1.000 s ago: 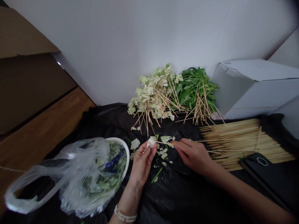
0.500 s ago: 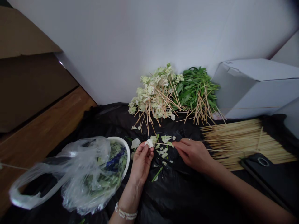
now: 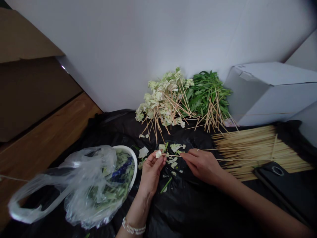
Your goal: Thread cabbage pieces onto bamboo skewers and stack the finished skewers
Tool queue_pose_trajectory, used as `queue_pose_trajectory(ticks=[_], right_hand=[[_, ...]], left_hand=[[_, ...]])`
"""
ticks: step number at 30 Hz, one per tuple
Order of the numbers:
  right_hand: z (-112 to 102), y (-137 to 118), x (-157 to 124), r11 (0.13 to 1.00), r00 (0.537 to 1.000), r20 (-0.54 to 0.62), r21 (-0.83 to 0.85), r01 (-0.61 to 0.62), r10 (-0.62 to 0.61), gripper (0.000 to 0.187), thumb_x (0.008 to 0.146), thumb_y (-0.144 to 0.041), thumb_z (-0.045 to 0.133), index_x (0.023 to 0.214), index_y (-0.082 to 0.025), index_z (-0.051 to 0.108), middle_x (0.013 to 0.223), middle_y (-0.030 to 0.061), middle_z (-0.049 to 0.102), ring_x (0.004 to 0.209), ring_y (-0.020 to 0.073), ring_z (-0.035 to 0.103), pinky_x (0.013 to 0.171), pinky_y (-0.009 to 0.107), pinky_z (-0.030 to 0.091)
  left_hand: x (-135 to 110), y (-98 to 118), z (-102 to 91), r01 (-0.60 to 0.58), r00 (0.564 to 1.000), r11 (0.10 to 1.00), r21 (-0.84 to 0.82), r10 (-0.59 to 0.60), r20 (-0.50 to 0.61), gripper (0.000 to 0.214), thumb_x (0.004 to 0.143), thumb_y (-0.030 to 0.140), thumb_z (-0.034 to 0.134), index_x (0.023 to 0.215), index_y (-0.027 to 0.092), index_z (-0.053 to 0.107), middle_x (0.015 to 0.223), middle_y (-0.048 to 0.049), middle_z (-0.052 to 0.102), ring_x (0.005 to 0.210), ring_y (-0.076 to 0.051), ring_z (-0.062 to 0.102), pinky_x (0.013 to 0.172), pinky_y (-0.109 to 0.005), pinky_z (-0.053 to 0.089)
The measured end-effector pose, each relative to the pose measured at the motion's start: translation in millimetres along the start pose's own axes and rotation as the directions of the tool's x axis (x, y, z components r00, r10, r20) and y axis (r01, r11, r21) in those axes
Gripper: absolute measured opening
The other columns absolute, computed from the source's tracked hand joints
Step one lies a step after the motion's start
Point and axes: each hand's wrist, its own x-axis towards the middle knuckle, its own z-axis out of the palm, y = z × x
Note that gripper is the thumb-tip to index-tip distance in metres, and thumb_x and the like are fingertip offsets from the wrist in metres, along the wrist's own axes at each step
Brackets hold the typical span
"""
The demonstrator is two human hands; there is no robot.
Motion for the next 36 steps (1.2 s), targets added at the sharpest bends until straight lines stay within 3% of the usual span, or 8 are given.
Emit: queue_pose_trajectory(ticks=[4, 12, 22, 29, 36], right_hand=[[2.1, 3.6, -0.9, 0.999, 0.999, -0.033, 0.025, -0.02, 0.02, 0.026, 0.097, -0.023, 0.045, 0.107, -0.02, 0.069, 0.08, 0.003, 0.065, 0.073, 0.0141, 0.058, 0.065, 0.025, 0.037], [4.2, 2.5, -1.1, 1.0, 0.996, -0.084, 0.018, 0.019, -0.018, 0.026, 0.098, -0.023, 0.044, 0.107, -0.018, 0.069, 0.08, 0.003, 0.065, 0.072, 0.0145, 0.059, 0.063, 0.026, 0.038], [4.5, 1.7, -1.1, 1.0, 0.996, -0.09, 0.005, 0.003, -0.002, 0.026, 0.097, -0.023, 0.045, 0.105, -0.018, 0.069, 0.078, 0.002, 0.063, 0.071, 0.0153, 0.059, 0.062, 0.027, 0.038], [3.3, 1.3, -0.9, 0.999, 0.992, -0.125, -0.039, 0.031, -0.036, 0.026, 0.097, -0.021, 0.044, 0.105, -0.017, 0.069, 0.077, 0.0029, 0.064, 0.069, 0.0143, 0.057, 0.062, 0.026, 0.037], [3.0, -0.7, -0.6, 0.995, 0.989, -0.133, -0.075, 0.059, -0.069, 0.023, 0.094, -0.018, 0.049, 0.105, -0.016, 0.069, 0.073, 0.0021, 0.061, 0.067, 0.0142, 0.056, 0.06, 0.027, 0.037]], left_hand=[[1.0, -0.3, -0.9, -0.01, 1.0, 1.0, 0.003, 0.01, -0.01, 0.038, 0.07, 0.025, 0.084, 0.104, 0.016, 0.07, 0.089, -0.0041, 0.075, 0.075, -0.008, 0.068, 0.072, -0.018, 0.054], [3.0, -0.6, -4.3, -0.049, 0.996, 0.999, 0.013, 0.049, -0.08, 0.028, 0.067, 0.027, 0.085, 0.088, 0.015, 0.07, 0.096, -0.0052, 0.074, 0.083, -0.01, 0.069, 0.075, -0.018, 0.053], [2.1, -1.2, -4.1, -0.106, 0.985, 0.986, 0.126, 0.121, -0.122, 0.029, 0.066, 0.03, 0.085, 0.087, 0.017, 0.072, 0.084, -0.0008, 0.07, 0.076, -0.009, 0.064, 0.069, -0.018, 0.05], [3.2, -4.7, -8.0, -0.249, 0.943, 0.866, 0.433, 0.319, -0.098, 0.026, 0.074, 0.034, 0.078, 0.092, 0.016, 0.071, 0.077, -0.0002, 0.069, 0.07, -0.01, 0.062, 0.069, -0.019, 0.049], [4.1, -6.2, -6.4, -0.36, 0.899, 0.773, 0.522, 0.437, -0.027, 0.02, 0.075, 0.03, 0.076, 0.086, 0.018, 0.064, 0.074, -0.0003, 0.069, 0.069, -0.013, 0.066, 0.067, -0.021, 0.052]])
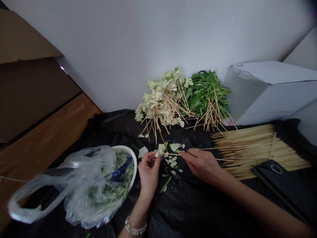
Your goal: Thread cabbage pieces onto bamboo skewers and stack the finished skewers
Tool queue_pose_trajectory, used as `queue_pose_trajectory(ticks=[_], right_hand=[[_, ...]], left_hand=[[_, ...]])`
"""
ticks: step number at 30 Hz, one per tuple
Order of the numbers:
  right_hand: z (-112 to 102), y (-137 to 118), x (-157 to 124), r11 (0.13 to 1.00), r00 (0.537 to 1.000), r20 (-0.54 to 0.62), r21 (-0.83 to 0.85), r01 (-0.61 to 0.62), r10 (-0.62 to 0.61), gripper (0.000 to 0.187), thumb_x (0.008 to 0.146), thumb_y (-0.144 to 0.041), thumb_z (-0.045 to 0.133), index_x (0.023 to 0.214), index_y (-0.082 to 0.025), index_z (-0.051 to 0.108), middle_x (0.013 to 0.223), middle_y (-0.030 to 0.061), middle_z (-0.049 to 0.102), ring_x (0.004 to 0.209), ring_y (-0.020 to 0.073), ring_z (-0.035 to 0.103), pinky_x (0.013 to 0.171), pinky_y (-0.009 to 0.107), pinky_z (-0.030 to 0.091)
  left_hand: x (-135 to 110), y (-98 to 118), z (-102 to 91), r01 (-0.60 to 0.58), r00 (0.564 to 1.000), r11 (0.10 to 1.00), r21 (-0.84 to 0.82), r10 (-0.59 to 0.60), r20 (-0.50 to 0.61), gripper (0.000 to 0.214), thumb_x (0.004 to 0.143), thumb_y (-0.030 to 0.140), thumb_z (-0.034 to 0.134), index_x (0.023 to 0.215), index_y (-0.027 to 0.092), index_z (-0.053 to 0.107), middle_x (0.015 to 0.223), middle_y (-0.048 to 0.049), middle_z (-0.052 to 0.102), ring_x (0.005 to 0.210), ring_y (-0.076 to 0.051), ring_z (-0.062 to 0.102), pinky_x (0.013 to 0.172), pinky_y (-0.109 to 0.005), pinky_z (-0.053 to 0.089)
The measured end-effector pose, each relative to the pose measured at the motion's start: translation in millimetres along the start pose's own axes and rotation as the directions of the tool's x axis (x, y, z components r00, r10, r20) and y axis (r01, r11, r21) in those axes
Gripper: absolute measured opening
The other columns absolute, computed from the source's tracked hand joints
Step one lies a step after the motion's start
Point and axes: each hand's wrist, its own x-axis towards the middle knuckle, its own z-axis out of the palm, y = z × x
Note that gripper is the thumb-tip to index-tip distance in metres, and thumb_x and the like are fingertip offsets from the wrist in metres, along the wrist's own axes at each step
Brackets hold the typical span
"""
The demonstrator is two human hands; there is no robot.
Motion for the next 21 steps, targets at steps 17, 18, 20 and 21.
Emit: queue_pose_trajectory(ticks=[17, 18, 20, 21], right_hand=[[12, 5, -4, 0.996, 0.994, 0.069, -0.05, -0.079, 0.082, 0.025, 0.091, -0.014, 0.049, 0.107, -0.018, 0.068, 0.078, 0.0026, 0.065, 0.07, 0.0135, 0.057, 0.061, 0.025, 0.037], [12, 9, -4, 0.993, 0.992, 0.048, -0.048, -0.112, 0.115, 0.025, 0.092, -0.015, 0.048, 0.107, -0.018, 0.068, 0.079, 0.0029, 0.065, 0.071, 0.0136, 0.058, 0.062, 0.025, 0.037], [11, 15, -4, 0.987, 0.987, 0.018, -0.039, -0.158, 0.159, 0.026, 0.094, -0.016, 0.046, 0.107, -0.018, 0.068, 0.08, 0.0032, 0.066, 0.072, 0.0135, 0.06, 0.064, 0.025, 0.039], [11, 17, -4, 0.985, 0.986, 0.014, -0.034, -0.167, 0.167, 0.026, 0.094, -0.017, 0.046, 0.107, -0.018, 0.068, 0.081, 0.0032, 0.066, 0.073, 0.0134, 0.06, 0.065, 0.024, 0.039]], left_hand=[[-9, 0, 0.6, -0.376, 0.92, 0.819, 0.434, 0.272, 0.283, 0.023, 0.086, 0.028, 0.065, 0.109, 0.023, 0.069, 0.102, -0.0079, 0.073, 0.098, -0.024, 0.067, 0.09, -0.039, 0.053], [-7, 0, -0.6, -0.422, 0.905, 0.767, 0.483, 0.324, 0.276, 0.025, 0.087, 0.028, 0.064, 0.111, 0.023, 0.069, 0.11, -0.0099, 0.071, 0.109, -0.027, 0.063, 0.098, -0.044, 0.048], [-4, -3, -3.2, -0.486, 0.874, 0.673, 0.557, 0.381, 0.302, 0.028, 0.087, 0.028, 0.063, 0.114, 0.024, 0.07, 0.129, -0.0133, 0.063, 0.13, -0.033, 0.048, 0.107, -0.052, 0.039], [-2, -6, -4.2, -0.504, 0.864, 0.642, 0.579, 0.381, 0.329, 0.029, 0.086, 0.028, 0.063, 0.115, 0.025, 0.07, 0.137, -0.0139, 0.057, 0.138, -0.035, 0.039, 0.11, -0.056, 0.035]])
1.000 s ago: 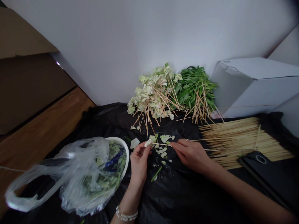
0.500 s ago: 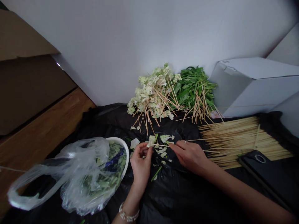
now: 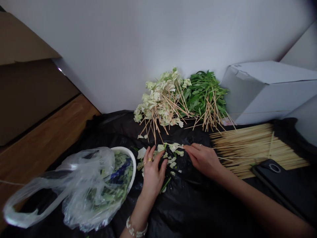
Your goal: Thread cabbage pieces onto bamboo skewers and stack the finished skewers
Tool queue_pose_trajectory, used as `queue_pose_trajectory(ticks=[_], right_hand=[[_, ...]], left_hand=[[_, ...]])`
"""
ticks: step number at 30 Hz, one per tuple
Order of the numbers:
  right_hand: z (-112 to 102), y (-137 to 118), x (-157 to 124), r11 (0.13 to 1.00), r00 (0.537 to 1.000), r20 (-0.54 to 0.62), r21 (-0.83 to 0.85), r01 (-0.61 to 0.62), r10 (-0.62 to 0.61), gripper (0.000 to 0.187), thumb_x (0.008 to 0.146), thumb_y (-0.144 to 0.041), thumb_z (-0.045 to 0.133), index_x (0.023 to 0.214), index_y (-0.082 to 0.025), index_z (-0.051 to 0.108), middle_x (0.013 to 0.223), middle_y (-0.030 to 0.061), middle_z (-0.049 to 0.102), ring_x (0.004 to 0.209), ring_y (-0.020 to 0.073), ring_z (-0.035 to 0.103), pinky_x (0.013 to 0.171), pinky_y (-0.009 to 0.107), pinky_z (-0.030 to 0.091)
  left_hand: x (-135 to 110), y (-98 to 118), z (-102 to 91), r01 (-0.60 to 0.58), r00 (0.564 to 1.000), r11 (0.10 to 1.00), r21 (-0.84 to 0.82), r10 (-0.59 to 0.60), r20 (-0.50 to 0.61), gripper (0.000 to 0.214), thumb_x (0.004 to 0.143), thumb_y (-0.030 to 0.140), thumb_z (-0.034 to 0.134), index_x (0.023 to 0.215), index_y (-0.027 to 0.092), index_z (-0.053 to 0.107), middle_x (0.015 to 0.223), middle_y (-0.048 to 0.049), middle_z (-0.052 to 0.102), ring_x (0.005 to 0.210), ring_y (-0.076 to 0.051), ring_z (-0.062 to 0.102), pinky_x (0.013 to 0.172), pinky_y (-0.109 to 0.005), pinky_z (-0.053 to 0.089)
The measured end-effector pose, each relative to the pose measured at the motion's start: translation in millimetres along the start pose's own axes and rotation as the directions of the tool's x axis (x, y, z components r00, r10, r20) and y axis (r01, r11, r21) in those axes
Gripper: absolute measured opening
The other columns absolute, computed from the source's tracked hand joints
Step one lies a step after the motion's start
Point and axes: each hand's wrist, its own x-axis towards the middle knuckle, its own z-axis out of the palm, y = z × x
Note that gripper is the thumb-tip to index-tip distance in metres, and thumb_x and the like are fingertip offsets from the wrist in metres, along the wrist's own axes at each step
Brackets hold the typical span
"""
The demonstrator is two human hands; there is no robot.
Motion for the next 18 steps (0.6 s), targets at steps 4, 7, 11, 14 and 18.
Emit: queue_pose_trajectory(ticks=[4, 7, 11, 14, 18], right_hand=[[1, 1, 0, 1.0, 1.0, 0.013, 0.005, 0.002, -0.002, 0.026, 0.095, -0.018, 0.045, 0.107, -0.019, 0.069, 0.079, 0.0027, 0.066, 0.071, 0.013, 0.06, 0.064, 0.024, 0.039], [1, -1, 0, 1.0, 1.0, 0.015, 0.01, 0.007, -0.007, 0.026, 0.095, -0.018, 0.045, 0.106, -0.019, 0.069, 0.078, 0.0026, 0.065, 0.071, 0.013, 0.06, 0.064, 0.024, 0.039], [1, -2, 0, 1.0, 1.0, -0.004, 0.024, 0.01, -0.01, 0.026, 0.095, -0.016, 0.045, 0.105, -0.018, 0.07, 0.08, 0.0035, 0.067, 0.073, 0.0133, 0.061, 0.066, 0.024, 0.04], [0, -2, 0, 0.999, 1.0, -0.015, 0.033, 0.024, -0.023, 0.026, 0.095, -0.017, 0.045, 0.106, -0.017, 0.069, 0.08, 0.0036, 0.067, 0.072, 0.0135, 0.061, 0.065, 0.024, 0.041], [-1, -3, 0, 0.998, 0.999, -0.011, 0.046, 0.048, -0.048, 0.026, 0.095, -0.017, 0.046, 0.107, -0.018, 0.069, 0.081, 0.0041, 0.067, 0.074, 0.0132, 0.061, 0.066, 0.024, 0.042]], left_hand=[[-2, -8, 6.4, 0.002, 0.994, 1.0, 0.025, -0.005, 0.108, 0.032, 0.085, 0.031, 0.066, 0.116, 0.029, 0.071, 0.145, -0.0117, 0.051, 0.145, -0.039, 0.024, 0.114, -0.064, 0.018], [0, -7, 7.2, 0.048, 0.992, 0.998, -0.03, -0.044, 0.115, 0.029, 0.085, 0.029, 0.065, 0.113, 0.028, 0.072, 0.136, -0.0107, 0.06, 0.142, -0.037, 0.032, 0.115, -0.063, 0.013], [4, -1, 0.1, 0.095, 0.994, 0.979, -0.18, -0.103, -0.039, 0.013, 0.083, 0.025, 0.067, 0.092, 0.027, 0.076, 0.116, -0.0091, 0.07, 0.131, -0.033, 0.047, 0.113, -0.054, 0.028], [4, 2, -4.1, 0.156, 0.973, 0.949, -0.275, -0.195, -0.121, 0.003, 0.08, 0.025, 0.07, 0.079, 0.024, 0.073, 0.11, -0.0084, 0.07, 0.115, -0.029, 0.059, 0.106, -0.048, 0.039], [5, 5, -3.5, 0.327, 0.913, 0.739, -0.588, -0.408, -0.005, 0.014, 0.076, 0.026, 0.075, 0.084, 0.02, 0.064, 0.108, -0.0088, 0.071, 0.1, -0.023, 0.068, 0.093, -0.039, 0.052]])
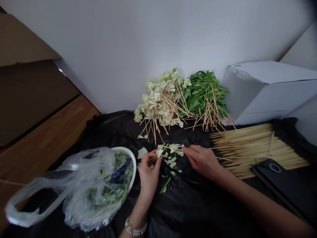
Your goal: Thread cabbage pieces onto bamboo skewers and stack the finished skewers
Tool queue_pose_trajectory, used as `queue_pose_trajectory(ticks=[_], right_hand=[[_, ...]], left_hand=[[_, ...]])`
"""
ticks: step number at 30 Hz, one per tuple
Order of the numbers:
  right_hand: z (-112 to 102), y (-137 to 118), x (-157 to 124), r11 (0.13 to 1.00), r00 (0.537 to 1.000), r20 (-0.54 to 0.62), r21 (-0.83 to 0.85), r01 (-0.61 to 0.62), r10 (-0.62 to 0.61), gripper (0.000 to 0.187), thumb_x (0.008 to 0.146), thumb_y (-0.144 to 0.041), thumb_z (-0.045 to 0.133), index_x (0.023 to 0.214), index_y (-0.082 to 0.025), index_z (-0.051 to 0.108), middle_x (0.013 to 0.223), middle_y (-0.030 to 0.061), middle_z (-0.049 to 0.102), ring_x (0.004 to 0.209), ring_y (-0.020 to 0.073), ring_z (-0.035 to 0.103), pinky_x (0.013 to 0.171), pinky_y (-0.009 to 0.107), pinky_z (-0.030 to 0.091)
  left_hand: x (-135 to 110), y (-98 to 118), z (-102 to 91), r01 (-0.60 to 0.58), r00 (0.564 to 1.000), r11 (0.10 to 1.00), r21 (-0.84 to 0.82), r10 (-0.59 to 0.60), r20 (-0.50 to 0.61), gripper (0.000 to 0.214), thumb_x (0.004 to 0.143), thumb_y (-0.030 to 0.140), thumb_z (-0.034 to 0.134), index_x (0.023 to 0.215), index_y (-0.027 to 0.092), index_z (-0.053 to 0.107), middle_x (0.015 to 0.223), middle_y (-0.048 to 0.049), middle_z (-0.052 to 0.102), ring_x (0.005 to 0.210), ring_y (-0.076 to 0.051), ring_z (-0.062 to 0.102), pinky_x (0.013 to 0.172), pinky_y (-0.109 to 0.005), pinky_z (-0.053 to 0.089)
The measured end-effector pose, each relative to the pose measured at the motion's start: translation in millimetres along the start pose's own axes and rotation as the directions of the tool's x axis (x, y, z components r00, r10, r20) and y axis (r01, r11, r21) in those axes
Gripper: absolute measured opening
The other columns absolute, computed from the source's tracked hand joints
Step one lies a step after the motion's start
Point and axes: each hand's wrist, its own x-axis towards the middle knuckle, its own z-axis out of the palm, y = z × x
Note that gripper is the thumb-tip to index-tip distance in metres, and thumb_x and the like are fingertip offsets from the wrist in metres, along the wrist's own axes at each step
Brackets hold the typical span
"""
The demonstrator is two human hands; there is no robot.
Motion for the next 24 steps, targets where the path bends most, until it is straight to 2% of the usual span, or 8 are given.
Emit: queue_pose_trajectory(ticks=[2, 4, 7, 17, 24], right_hand=[[-0.7, -1.0, 0.0, 1.0, 1.0, -0.015, 0.009, 0.016, -0.016, 0.026, 0.095, -0.017, 0.046, 0.107, -0.017, 0.069, 0.082, 0.0043, 0.067, 0.074, 0.013, 0.062, 0.067, 0.023, 0.043], [-1.5, -2.0, 0.1, 0.999, 0.999, -0.038, 0.026, 0.035, -0.034, 0.025, 0.095, -0.017, 0.047, 0.108, -0.016, 0.068, 0.081, 0.0044, 0.067, 0.073, 0.013, 0.062, 0.067, 0.024, 0.043], [-2.4, -3.6, 0.0, 0.997, 0.996, -0.071, 0.045, 0.057, -0.054, 0.025, 0.095, -0.018, 0.047, 0.108, -0.016, 0.069, 0.08, 0.0042, 0.067, 0.072, 0.0129, 0.061, 0.067, 0.024, 0.044], [-2.2, -6.2, -0.1, 0.995, 0.99, -0.111, 0.025, 0.094, -0.09, 0.026, 0.095, -0.018, 0.045, 0.107, -0.017, 0.068, 0.076, 0.0027, 0.065, 0.068, 0.0124, 0.058, 0.064, 0.024, 0.041], [1.5, -7.4, -2.7, 0.989, 0.988, -0.057, -0.023, 0.144, -0.145, 0.028, 0.09, -0.013, 0.048, 0.108, -0.016, 0.069, 0.074, 0.0028, 0.062, 0.066, 0.0129, 0.055, 0.06, 0.025, 0.039]], left_hand=[[0.6, 1.3, 1.5, 0.137, 0.99, 0.969, -0.204, -0.132, 0.041, 0.03, 0.073, 0.027, 0.078, 0.097, 0.02, 0.063, 0.103, -0.0078, 0.073, 0.098, -0.022, 0.07, 0.09, -0.036, 0.054], [1.8, 2.6, 1.9, 0.25, 0.968, 0.906, -0.343, -0.228, 0.103, 0.036, 0.074, 0.03, 0.079, 0.105, 0.019, 0.065, 0.101, -0.0072, 0.075, 0.097, -0.02, 0.071, 0.089, -0.033, 0.054], [4.1, 3.7, 0.7, 0.356, 0.934, 0.806, -0.474, -0.323, 0.151, 0.031, 0.073, 0.035, 0.079, 0.098, 0.018, 0.071, 0.103, -0.0067, 0.075, 0.094, -0.018, 0.072, 0.088, -0.03, 0.055], [8.4, 5.4, -1.8, 0.424, 0.888, 0.648, -0.633, -0.433, 0.152, 0.024, 0.067, 0.027, 0.085, 0.086, 0.018, 0.075, 0.095, -0.0045, 0.077, 0.093, -0.016, 0.073, 0.085, -0.024, 0.056], [6.7, 6.1, -0.6, 0.416, 0.896, 0.685, -0.598, -0.421, 0.141, 0.027, 0.068, 0.026, 0.084, 0.092, 0.018, 0.076, 0.102, -0.0063, 0.077, 0.095, -0.018, 0.072, 0.091, -0.03, 0.055]])
